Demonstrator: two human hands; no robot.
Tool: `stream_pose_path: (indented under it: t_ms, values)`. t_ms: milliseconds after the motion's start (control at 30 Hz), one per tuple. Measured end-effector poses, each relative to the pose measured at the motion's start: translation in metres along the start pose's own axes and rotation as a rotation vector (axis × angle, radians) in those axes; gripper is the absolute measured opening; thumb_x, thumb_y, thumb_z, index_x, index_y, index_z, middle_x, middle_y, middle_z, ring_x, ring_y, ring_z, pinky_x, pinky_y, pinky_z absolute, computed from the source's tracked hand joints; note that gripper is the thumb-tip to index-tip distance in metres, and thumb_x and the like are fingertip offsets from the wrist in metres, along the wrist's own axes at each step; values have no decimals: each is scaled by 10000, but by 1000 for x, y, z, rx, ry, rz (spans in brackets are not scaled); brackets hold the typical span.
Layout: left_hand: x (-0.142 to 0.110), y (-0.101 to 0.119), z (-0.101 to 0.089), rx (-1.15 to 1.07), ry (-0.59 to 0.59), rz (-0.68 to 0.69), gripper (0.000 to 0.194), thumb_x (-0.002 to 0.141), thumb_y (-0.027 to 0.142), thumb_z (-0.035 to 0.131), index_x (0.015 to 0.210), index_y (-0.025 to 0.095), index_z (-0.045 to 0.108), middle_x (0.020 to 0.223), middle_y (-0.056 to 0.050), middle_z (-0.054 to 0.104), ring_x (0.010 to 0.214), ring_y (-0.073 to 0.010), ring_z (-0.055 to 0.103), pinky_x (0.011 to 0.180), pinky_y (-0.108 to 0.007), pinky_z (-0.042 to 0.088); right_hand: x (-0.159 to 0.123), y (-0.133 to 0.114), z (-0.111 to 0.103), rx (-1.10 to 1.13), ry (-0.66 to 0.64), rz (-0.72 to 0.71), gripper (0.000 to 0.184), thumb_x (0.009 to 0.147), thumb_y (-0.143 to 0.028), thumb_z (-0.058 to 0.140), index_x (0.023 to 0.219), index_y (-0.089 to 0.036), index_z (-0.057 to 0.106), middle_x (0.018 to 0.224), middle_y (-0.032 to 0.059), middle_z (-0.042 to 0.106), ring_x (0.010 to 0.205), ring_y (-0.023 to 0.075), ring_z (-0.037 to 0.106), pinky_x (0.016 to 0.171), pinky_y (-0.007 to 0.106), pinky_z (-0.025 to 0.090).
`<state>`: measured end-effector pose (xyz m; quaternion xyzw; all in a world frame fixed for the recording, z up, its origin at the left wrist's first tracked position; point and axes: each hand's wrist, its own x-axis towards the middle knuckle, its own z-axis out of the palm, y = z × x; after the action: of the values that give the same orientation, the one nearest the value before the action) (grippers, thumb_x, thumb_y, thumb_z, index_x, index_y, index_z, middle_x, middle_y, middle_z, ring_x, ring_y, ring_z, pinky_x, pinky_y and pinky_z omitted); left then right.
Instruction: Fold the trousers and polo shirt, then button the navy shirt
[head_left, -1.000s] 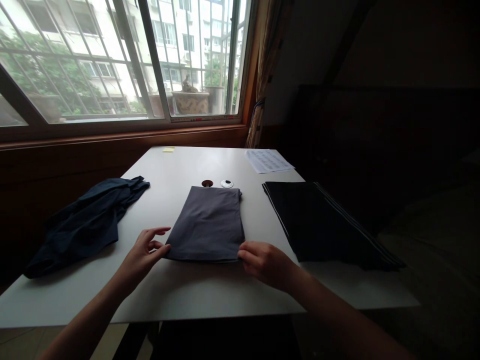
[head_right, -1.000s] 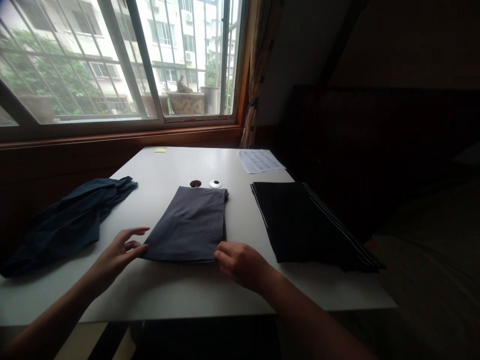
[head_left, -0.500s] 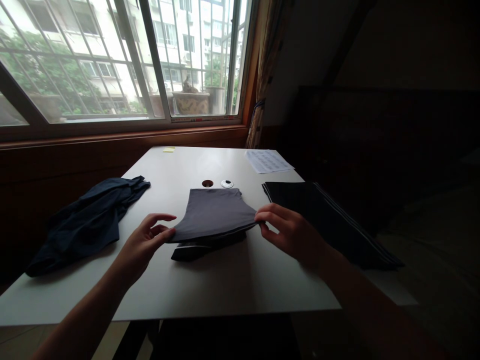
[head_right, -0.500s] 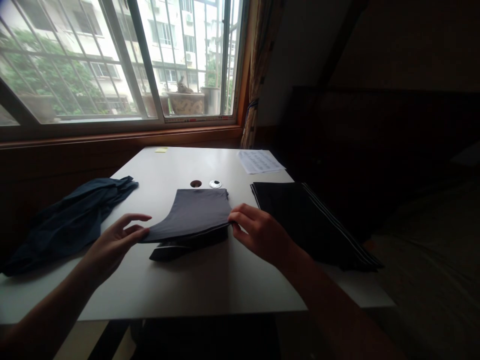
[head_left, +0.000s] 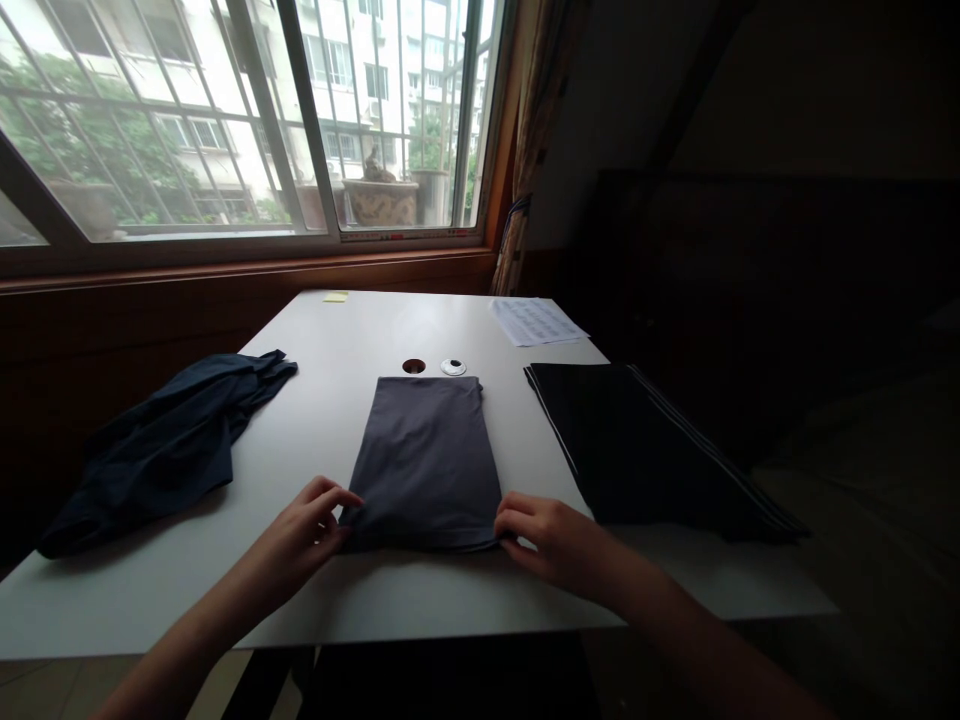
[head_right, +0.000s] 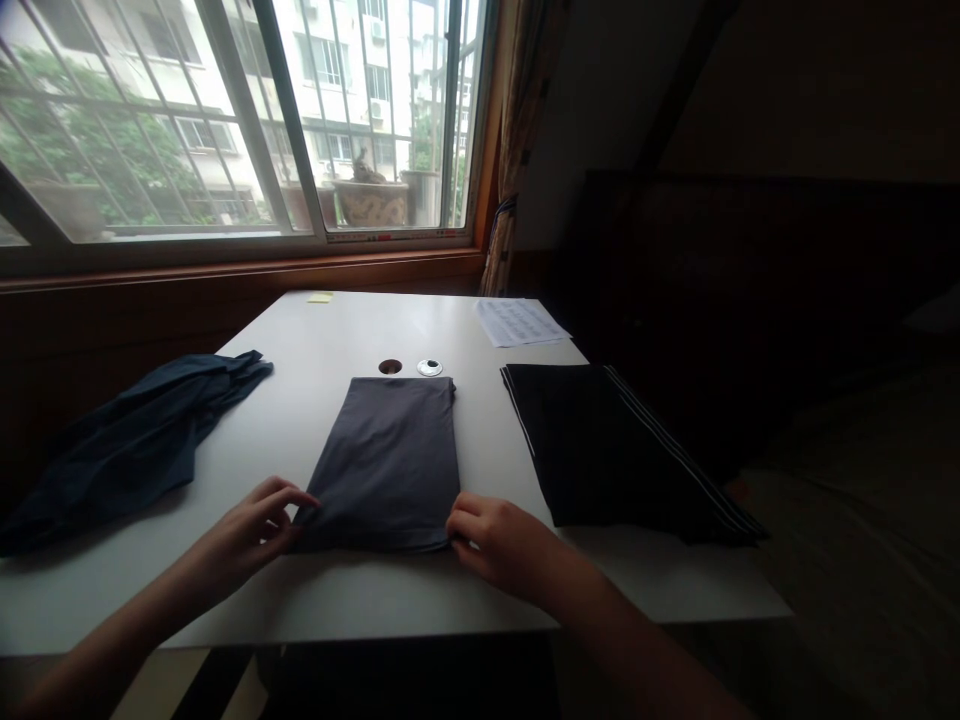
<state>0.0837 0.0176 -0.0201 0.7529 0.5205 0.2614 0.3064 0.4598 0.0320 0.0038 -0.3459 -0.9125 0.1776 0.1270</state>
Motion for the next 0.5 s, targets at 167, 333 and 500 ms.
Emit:
stream_pose_path:
  t_ms: [167, 333, 500]
  values:
    - [5, -2, -9, 109, -32, -19, 295, 945, 399, 514, 1154, 248, 656, 1074, -51, 586, 685, -127, 652, 669, -275, 571, -3, 4, 2, -7, 2, 31, 59, 923, -188, 603, 917, -199, 661, 935, 23, 655, 746, 125, 622, 701, 234, 480]
    - [38, 9, -16, 404, 65, 93, 396, 983, 444, 447, 1281, 255, 626, 1236, -96, 599, 1001, -237, 673, 908, -401, 559, 23, 17, -6, -7, 222, 82, 180, 991, -255, 510, 979, -207, 683, 899, 38, 681, 809, 161, 646, 785, 282, 505]
    - [107, 25, 16, 680, 49, 184, 491, 1012, 382, 384, 1436, 177, 523, 1538, -140, 445, 1439, -334, 374, 1174, -523, 323, 100, 43, 5, -122, 383, 206, 380, 1011, -220, 382, 1289, -122, 621, 1313, 133, 642, 1250, 215, 562, 1109, 334, 393]
